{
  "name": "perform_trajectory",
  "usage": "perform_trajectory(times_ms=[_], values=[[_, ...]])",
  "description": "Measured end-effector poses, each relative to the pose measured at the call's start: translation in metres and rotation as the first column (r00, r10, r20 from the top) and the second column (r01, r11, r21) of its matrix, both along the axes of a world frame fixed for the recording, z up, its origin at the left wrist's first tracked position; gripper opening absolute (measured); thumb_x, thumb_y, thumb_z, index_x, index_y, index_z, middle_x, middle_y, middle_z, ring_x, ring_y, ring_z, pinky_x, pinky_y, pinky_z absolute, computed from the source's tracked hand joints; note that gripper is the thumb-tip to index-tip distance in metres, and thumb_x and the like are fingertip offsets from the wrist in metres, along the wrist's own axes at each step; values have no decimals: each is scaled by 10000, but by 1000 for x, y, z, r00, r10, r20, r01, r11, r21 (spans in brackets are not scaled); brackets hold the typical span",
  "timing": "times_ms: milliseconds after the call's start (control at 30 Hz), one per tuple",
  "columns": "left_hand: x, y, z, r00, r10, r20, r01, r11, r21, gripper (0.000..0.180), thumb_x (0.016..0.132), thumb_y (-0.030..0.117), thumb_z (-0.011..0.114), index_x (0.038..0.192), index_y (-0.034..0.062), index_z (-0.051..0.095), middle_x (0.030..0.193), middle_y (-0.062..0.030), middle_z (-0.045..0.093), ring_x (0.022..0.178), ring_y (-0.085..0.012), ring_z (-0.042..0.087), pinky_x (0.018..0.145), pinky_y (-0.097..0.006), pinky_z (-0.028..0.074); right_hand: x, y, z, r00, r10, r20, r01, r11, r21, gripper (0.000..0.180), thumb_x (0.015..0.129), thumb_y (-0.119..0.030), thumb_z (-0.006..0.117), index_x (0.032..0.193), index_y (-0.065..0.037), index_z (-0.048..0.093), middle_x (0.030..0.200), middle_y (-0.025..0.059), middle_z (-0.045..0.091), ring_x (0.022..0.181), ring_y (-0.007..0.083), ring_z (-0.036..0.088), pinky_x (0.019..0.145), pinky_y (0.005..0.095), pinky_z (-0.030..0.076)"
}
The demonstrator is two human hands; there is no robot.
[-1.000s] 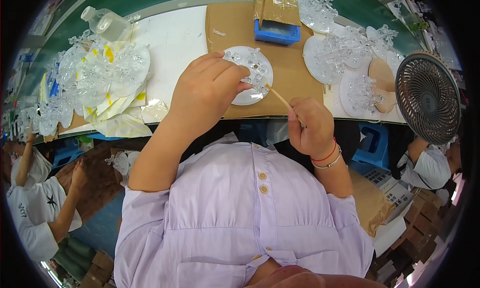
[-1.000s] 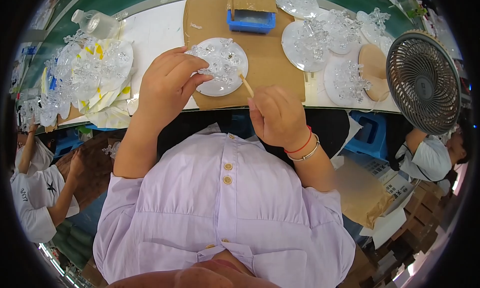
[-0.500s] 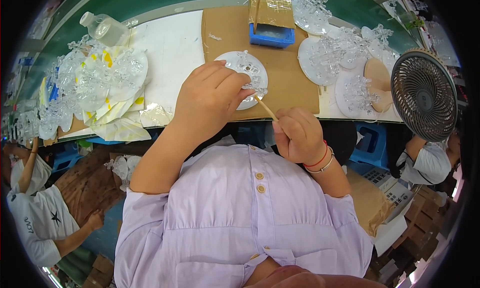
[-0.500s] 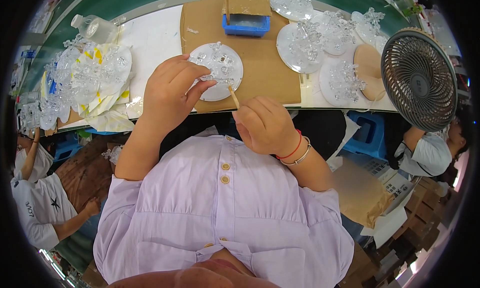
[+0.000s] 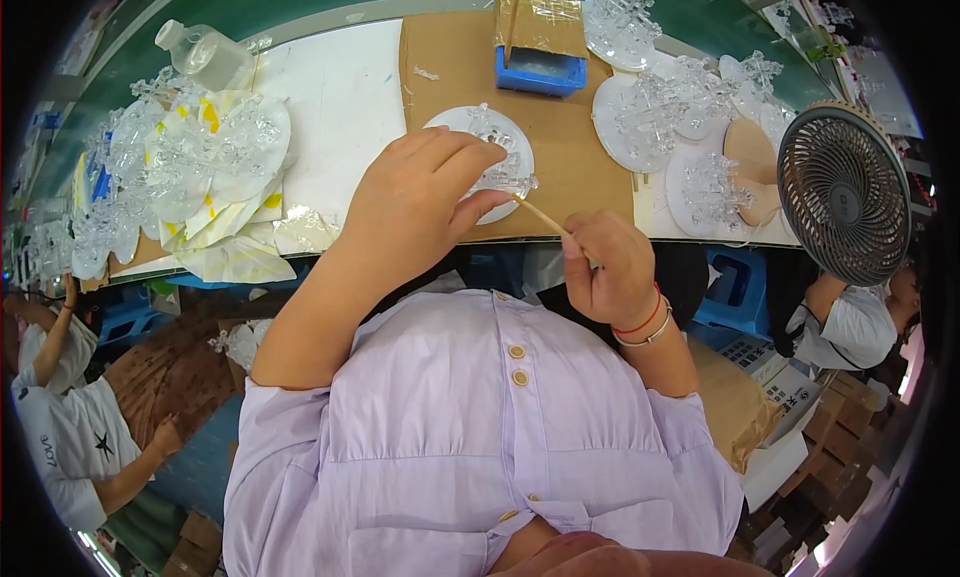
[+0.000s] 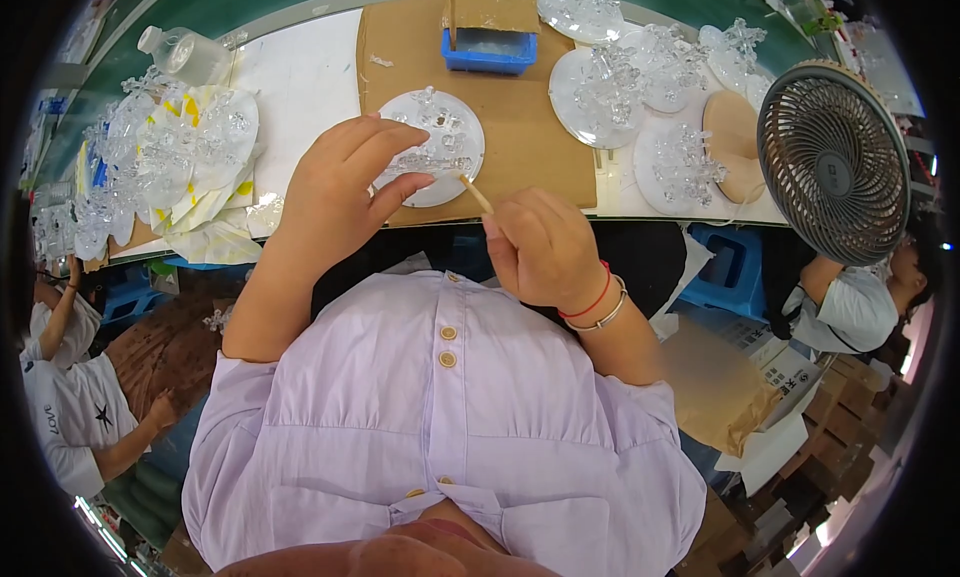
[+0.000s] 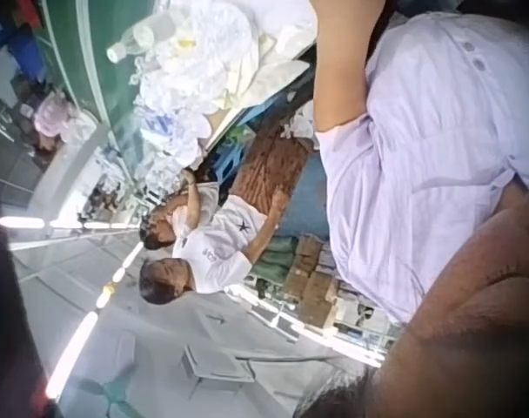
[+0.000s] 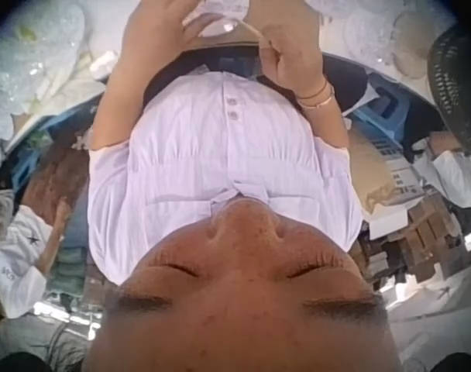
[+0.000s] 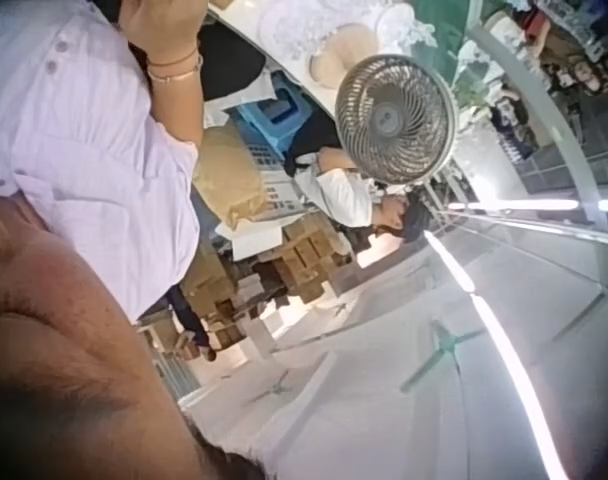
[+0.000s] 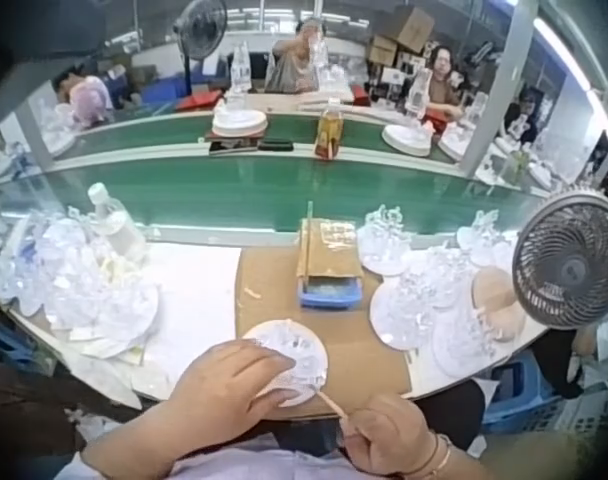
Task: Applying adhesive to crystal-like plastic components and attaching them to a base plate on a lighting assembly line.
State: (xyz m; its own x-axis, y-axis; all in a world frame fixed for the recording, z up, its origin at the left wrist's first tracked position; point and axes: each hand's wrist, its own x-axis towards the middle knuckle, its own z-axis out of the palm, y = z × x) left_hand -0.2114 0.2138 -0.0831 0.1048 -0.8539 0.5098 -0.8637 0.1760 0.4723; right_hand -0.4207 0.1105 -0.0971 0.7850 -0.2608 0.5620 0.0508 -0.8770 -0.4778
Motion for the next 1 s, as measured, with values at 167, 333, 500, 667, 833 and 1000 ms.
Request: perform_trajectory(times_ms=[167,333,500,667,833,1000], values=[[16,8,4,999,-7,42,6,1000,19,340,756,182,753,1057,78,635,1061,-85,641,962,-293,606,863,-382,487,1,-1,5,995,-93,33,94,995,-25,142,825,83,585,889,-4,493,776,151,619,598,293,582,537,330,465],[24,18,0,1000,14,-13,-12,993,121,361,764,161,741,1094,68,631,1122,-114,630,1007,-323,600,873,-402,486,6,3,2,999,-37,5,37,999,-8,145,822,81,593,882,-9,497,775,152,617,603,300,587,538,333,467],[23,17,-13,993,-15,-121,28,994,110,313,765,155,746,1045,60,645,1121,-132,637,999,-327,611,832,-393,513,0,13,1,997,-72,-28,71,997,-29,15,891,6,563,902,2,554,815,171,643,681,316,622,603,361,483],[7,14,-23,996,3,-92,-5,1000,-21,291,747,170,754,998,80,637,1061,-85,622,927,-282,617,783,-378,514,-12,3,-3,971,-156,-184,158,987,-8,53,913,24,523,861,26,536,818,181,620,695,299,592,623,327,463],[5,15,-24,992,41,-116,-45,999,-30,284,745,179,763,983,81,644,1053,-83,629,923,-278,620,771,-374,522,-1,10,6,990,-111,-82,112,994,10,34,892,30,558,860,18,557,801,159,622,657,287,587,593,328,459],[10,20,-15,987,23,-157,-19,1000,24,318,746,166,764,1024,71,642,1068,-97,627,972,-292,613,799,-372,521,4,8,4,998,-55,11,54,996,67,50,858,50,572,837,13,546,781,153,624,616,278,580,562,312,455]])
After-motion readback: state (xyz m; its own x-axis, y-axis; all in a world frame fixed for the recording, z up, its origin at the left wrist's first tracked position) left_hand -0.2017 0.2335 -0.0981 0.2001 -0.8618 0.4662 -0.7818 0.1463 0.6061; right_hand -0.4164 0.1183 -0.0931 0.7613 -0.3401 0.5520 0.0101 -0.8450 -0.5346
